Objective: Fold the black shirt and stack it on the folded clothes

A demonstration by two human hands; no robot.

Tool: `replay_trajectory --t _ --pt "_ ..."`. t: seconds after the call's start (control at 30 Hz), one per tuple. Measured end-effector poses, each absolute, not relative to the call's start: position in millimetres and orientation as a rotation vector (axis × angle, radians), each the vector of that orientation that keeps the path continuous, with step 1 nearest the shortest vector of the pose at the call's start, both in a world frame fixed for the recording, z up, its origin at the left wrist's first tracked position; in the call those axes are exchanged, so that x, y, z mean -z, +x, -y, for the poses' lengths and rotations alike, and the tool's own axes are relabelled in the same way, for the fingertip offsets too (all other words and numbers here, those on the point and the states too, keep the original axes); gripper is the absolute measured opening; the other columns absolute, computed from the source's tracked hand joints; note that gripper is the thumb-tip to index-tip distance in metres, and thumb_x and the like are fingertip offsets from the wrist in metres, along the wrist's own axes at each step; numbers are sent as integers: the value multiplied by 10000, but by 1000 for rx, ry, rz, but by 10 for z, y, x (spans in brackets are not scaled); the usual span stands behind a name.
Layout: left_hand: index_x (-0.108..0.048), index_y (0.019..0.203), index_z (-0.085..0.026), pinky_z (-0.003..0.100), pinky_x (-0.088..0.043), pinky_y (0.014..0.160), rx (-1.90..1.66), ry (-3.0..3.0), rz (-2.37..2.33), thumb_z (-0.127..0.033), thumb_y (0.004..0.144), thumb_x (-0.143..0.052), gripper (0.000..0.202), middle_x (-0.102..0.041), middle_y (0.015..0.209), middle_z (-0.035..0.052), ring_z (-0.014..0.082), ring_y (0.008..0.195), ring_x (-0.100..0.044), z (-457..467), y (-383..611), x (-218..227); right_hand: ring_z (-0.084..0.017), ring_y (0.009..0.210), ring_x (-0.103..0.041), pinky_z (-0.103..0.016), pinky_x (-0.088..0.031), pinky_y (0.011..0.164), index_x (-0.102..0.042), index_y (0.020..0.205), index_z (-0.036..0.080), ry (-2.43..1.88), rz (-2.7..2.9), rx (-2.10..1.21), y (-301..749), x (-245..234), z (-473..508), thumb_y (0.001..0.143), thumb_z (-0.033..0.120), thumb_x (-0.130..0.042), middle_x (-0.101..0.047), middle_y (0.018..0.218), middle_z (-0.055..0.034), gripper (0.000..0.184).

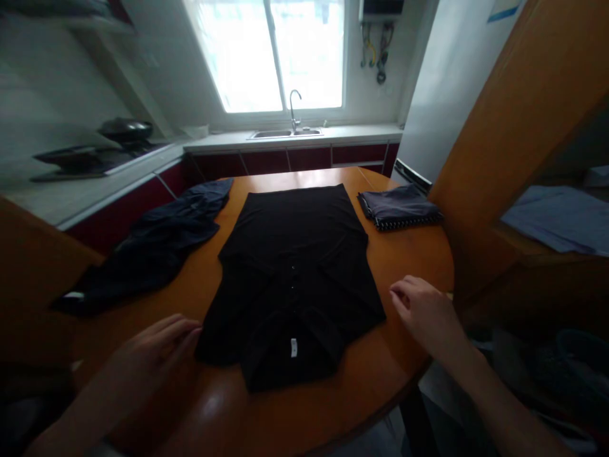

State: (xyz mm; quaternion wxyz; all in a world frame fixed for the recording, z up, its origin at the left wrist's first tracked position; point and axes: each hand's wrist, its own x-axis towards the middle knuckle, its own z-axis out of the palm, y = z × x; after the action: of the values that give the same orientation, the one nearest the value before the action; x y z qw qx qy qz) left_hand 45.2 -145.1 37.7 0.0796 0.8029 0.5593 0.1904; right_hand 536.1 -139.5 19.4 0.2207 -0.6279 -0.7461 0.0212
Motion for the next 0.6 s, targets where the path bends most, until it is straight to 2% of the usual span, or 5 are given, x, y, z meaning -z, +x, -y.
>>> replay_trajectory --t 0.1,0.27,0.4,0.6 --pt "-679 868 -267 310 -522 700 -599 2401 -1674 -412 941 -483 254 -691 871 37 207 748 -661 1413 482 -389 -197 784 -652 -307 -486 677 -648 836 234 -1728 2058 -68 5318 -210 1377 897 264 -546 -677 871 -42 122" --pt "-627 769 -233 241 -473 622 -351 2395 -1597 -344 879 -578 163 -641 787 3 150 668 -617 1509 437 -321 -191 763 -656 -307 -486 665 -642 831 253 -1643 2258 -107 5208 -17 1469 858 233 -562 -677 864 -22 87" --pt "-598 779 -222 224 -459 664 -463 2383 -1668 -210 850 -518 108 -622 791 -4 138 715 -606 1637 441 -265 -211 768 -653 -328 -474 654 -613 835 255 -1665 2259 -32 5254 133 1485 840 232 -540 -674 870 -28 77" --pt "-610 846 -230 244 -476 714 -525 2447 -1775 -195 864 -512 106 -632 841 10 160 784 -622 1720 494 -215 -222 709 -647 -340 -454 608 -588 790 259 -1640 2228 11 5314 198 1466 832 294 -510 -659 822 -35 95"
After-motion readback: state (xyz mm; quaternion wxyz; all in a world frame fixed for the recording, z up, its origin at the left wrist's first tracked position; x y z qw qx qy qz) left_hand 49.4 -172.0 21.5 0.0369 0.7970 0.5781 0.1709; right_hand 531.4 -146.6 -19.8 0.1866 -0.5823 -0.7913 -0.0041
